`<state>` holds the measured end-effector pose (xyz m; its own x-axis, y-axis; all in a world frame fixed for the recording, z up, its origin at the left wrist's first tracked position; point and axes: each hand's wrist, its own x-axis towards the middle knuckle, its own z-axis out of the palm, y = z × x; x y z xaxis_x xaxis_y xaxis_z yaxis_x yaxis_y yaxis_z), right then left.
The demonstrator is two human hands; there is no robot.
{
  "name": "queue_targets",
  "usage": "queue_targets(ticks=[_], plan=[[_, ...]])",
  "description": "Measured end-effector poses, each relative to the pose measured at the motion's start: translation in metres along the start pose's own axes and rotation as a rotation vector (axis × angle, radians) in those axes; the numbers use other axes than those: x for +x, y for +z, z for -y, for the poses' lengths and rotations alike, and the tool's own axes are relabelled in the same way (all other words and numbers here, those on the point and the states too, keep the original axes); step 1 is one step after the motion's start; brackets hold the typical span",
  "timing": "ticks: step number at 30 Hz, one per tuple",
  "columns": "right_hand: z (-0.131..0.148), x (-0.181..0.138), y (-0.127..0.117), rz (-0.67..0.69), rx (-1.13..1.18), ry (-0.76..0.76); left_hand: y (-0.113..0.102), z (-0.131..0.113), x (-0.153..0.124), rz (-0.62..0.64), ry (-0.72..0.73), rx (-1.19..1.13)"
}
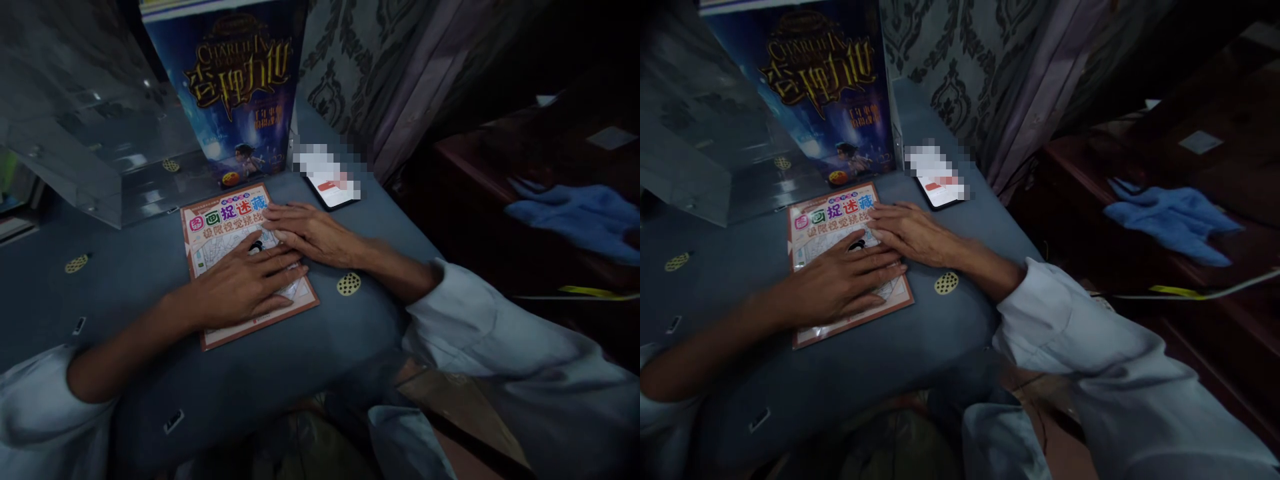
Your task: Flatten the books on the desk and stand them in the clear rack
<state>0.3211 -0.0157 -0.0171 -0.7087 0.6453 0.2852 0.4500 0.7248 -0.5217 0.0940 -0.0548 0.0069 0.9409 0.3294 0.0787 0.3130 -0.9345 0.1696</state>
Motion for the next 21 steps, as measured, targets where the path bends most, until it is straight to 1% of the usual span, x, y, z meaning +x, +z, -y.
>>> queue_targets(ticks=[2, 7, 15, 21], plan=[[0.003, -0.004, 0.0, -0.005, 0.004, 0.01, 0.001, -0.006, -0.001, -0.003, 0.001, 0.007], [0.011, -0.015, 0.003, -0.01, 0.003, 0.025, 0.001, -0.02, -0.005, 0.012, 0.063, -0.035], [0.03, -0.038, 0.008, -0.02, -0.014, 0.018, 0.006, -0.034, -0.009, -0.011, 0.078, 0.013], [0.042, -0.059, 0.011, 0.016, -0.079, -0.002, 0.013, -0.048, -0.019, -0.045, 0.073, 0.024]])
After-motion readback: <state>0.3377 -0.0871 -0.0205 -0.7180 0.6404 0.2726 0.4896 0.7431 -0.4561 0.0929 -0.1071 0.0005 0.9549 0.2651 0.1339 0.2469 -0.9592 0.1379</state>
